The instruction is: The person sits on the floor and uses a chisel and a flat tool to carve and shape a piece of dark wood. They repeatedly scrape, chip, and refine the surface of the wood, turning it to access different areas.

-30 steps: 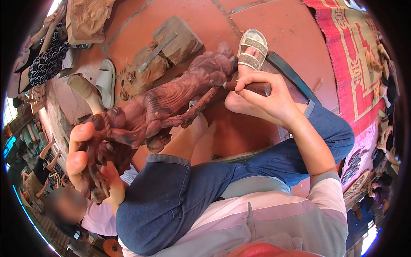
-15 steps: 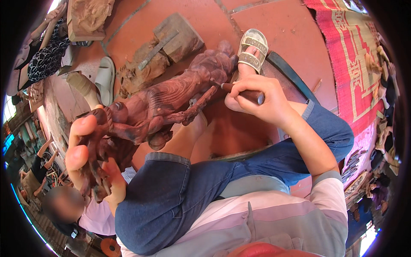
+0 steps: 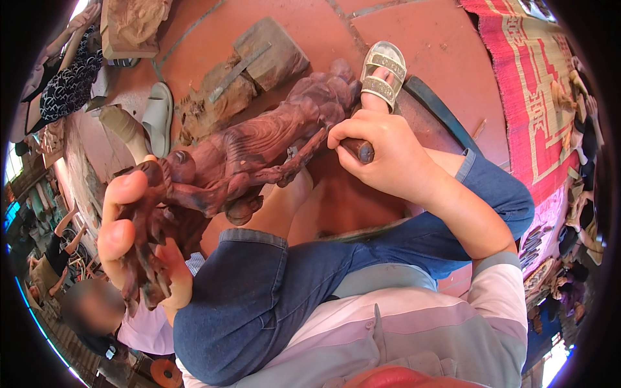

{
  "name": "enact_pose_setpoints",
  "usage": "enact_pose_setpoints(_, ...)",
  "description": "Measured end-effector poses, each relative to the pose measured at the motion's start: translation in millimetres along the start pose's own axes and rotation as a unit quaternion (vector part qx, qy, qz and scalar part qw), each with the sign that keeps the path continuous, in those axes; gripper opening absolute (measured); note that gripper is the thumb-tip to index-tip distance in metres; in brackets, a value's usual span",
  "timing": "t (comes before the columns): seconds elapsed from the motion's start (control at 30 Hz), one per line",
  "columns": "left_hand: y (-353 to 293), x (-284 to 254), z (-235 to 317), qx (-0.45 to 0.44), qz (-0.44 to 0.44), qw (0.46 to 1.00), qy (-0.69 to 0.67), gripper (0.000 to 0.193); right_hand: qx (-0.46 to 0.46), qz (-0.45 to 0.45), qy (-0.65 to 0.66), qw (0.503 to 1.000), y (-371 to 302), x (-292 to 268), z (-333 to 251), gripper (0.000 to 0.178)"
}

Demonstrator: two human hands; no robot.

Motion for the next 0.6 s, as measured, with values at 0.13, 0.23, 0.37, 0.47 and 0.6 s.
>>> enact_pose_setpoints(0.13, 3, -2, 0, -0.015, -0.013, 0.999, 0.04, 0.047, -0.016, -0.015, 0.001, 1.0, -7, 1, 13, 0.012)
enact_pose_setpoints(0.23, 5, -2, 0, -0.017, -0.004, 0.999, 0.05, 0.045, -0.042, 0.067, 0.073, 0.994, -19, 6, 27, 0.008)
enact_pose_setpoints(0.37, 2, -1, 0, -0.017, 0.01, 0.998, 0.052, 0.042, -0.018, 0.088, 0.151, 0.984, -25, 5, 44, 0.01)
enact_pose_setpoints(0.47, -1, -1, -1, -0.01, 0.028, 0.999, 0.045, 0.04, -0.008, 0.112, 0.18, 0.977, -24, 1, 42, 0.011)
enact_pose_setpoints(0.6, 0, 1, -2, 0.004, 0.034, 0.999, 0.026, 0.04, -0.01, 0.126, 0.186, 0.974, -22, -15, 28, 0.01)
Point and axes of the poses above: each hand's wrist, its own y-axis towards the middle knuckle, its own x-axis out of the palm, z = x × y, the point moved 4 cm from there along y, towards the middle knuckle, and after that the axes turned 14 degrees about -z, right-handed, at the moved point
